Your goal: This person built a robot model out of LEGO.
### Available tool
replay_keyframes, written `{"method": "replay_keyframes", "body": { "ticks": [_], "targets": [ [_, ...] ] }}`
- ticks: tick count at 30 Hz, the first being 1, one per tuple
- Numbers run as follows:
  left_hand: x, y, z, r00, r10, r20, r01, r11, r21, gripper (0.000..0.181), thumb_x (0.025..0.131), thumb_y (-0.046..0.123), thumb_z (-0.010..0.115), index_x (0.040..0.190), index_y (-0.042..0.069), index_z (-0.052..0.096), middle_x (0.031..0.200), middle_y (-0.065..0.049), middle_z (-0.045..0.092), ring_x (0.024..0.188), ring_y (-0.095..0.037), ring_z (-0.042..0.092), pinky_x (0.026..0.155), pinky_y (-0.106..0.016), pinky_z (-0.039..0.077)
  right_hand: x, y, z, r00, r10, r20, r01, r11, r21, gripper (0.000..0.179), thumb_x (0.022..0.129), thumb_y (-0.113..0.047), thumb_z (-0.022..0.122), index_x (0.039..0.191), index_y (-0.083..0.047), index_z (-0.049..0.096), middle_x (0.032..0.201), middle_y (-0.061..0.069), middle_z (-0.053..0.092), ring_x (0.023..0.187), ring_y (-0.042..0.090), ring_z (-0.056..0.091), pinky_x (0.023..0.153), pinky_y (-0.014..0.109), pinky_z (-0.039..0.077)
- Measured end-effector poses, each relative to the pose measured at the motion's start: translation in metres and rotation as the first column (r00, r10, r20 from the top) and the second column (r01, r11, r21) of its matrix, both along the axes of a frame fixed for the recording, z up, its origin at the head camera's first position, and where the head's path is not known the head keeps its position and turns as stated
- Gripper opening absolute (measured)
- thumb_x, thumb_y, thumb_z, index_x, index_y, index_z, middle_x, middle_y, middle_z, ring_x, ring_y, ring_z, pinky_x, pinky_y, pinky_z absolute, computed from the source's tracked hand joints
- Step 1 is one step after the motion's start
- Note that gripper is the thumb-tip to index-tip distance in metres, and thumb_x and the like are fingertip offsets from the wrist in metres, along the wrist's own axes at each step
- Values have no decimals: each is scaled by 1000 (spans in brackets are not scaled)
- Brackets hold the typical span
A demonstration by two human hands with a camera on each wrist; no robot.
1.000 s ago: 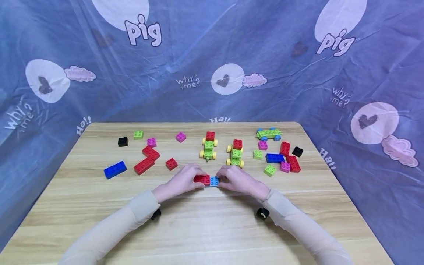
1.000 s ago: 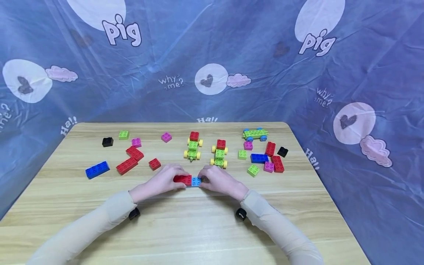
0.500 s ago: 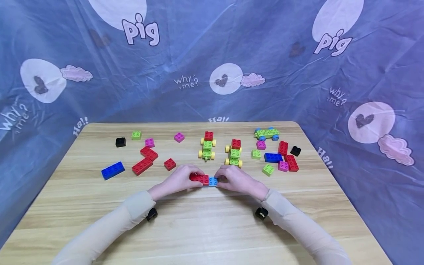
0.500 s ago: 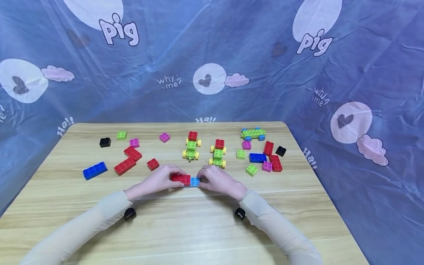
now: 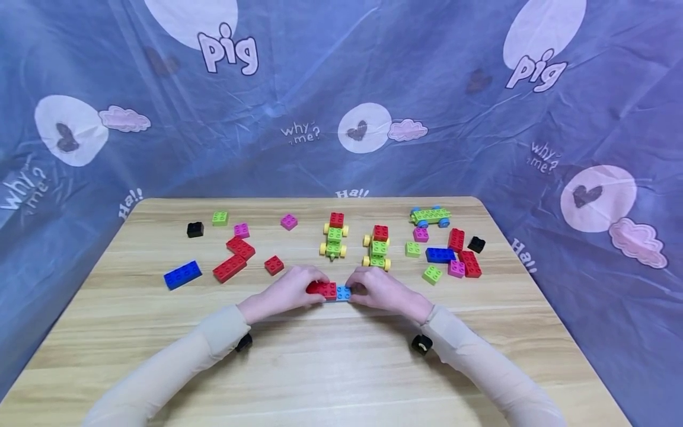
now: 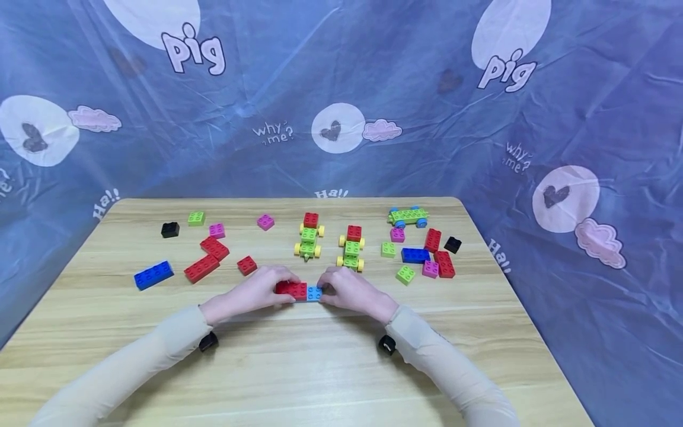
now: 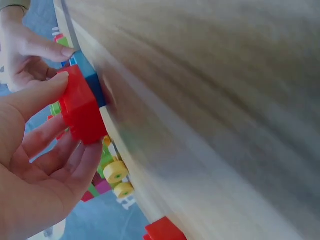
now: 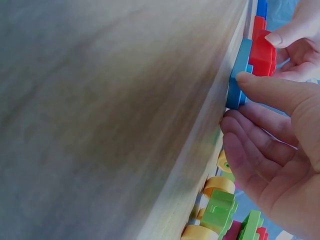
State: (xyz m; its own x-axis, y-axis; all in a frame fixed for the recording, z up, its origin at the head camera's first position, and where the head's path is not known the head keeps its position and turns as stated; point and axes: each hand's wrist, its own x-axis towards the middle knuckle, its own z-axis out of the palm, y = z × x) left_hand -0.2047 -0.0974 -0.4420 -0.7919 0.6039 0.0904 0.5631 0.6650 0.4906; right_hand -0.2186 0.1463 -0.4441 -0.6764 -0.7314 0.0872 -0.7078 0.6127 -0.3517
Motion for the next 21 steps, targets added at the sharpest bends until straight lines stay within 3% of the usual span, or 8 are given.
{"method": "replay_keyframes", "body": {
  "ticks": [6, 14, 17, 21],
  "targets": [
    [0, -13, 3, 999, 28, 42, -28, 1000, 6, 40, 84, 24, 79, 117, 4, 70, 115, -9, 74, 107, -24, 69, 96, -41, 56, 0, 1, -1, 1000, -6, 8, 6, 1000, -8, 25, 84, -19, 79, 106, -8, 73, 99, 5, 73, 86, 11, 67, 77, 20, 57],
    [5, -31, -1, 1000, 22, -2, -22, 1000, 23, 37, 81, 20, 81, 113, 4, 72, 110, -9, 75, 104, -25, 70, 93, -42, 57, 1, 3, -3, 1000, 19, 2, -19, 999, -29, 26, 86, -19, 77, 108, -7, 72, 101, 5, 72, 88, 12, 68, 79, 20, 58],
    [6, -34, -2, 1000, 18, 1, -18, 999, 33, 37, 82, 20, 80, 114, 4, 72, 111, -10, 74, 104, -25, 69, 92, -42, 57, 0, 7, 2, 1000, 25, -16, -26, 998, -49, 25, 87, -18, 75, 109, -6, 71, 103, 6, 73, 90, 14, 69, 81, 22, 59],
    [6, -34, -4, 1000, 19, -7, -18, 999, 43, 36, 83, 19, 80, 113, 4, 72, 111, -10, 75, 104, -26, 69, 91, -42, 58, -3, 17, 20, 998, 2, -70, -9, 996, -89, 23, 89, -14, 72, 109, -1, 70, 102, 11, 74, 88, 19, 71, 80, 26, 60]
  ]
}}
